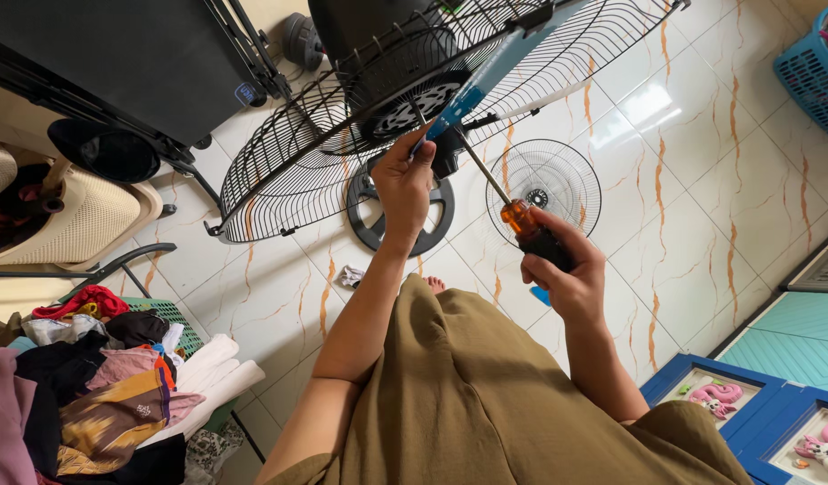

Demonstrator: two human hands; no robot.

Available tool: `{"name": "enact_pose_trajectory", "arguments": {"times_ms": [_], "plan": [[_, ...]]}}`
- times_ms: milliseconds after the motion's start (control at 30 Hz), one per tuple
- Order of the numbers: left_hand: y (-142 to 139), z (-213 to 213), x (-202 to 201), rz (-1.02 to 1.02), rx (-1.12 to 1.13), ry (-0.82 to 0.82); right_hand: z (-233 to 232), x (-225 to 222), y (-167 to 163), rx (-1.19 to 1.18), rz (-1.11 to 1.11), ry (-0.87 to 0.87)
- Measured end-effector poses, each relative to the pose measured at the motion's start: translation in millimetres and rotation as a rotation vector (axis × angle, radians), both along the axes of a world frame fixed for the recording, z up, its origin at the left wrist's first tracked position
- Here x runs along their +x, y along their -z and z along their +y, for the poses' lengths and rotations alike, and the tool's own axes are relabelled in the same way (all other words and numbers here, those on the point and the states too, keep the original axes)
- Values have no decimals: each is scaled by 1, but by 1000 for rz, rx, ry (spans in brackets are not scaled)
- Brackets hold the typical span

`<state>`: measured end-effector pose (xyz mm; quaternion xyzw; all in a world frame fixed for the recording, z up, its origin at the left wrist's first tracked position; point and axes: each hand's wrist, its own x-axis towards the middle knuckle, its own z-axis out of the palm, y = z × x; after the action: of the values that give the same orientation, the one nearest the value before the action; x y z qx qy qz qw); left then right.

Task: The person sits on the floor and disassembles a standing fan using a screwdriver. They remove the front grille, unscrew the central blade cap, detach the blue blade, and continue unscrewing the front housing nut from the motor shaft.

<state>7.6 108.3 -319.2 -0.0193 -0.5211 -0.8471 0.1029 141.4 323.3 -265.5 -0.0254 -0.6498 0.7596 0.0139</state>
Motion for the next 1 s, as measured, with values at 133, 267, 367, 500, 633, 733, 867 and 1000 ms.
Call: {"name": "enact_pose_trajectory", "arguments": {"times_ms": [133, 267, 367, 500, 633, 733, 867, 1000], "plan": [[-3, 1, 1, 6, 1, 2, -2, 2, -3, 69, 75, -1], [0, 1, 0, -7, 26, 6, -5, 0, -2, 47, 50, -8], [4, 0, -1, -16, 30, 5, -9, -2, -5, 27, 28, -2], [7, -1, -2, -14, 19, 4, -14, -3, -14, 257, 135, 17], [8, -1, -4, 5, 27, -4, -25, -3, -19, 892, 572, 134], [7, -2, -3, -38, 88, 18, -24, 0, -21, 824, 514, 96], [1, 0, -2, -28, 42, 3, -3, -12, -21, -276, -248, -1], [-4, 2, -2, 7, -6, 9, 17, -23, -17, -837, -488, -161]]}}
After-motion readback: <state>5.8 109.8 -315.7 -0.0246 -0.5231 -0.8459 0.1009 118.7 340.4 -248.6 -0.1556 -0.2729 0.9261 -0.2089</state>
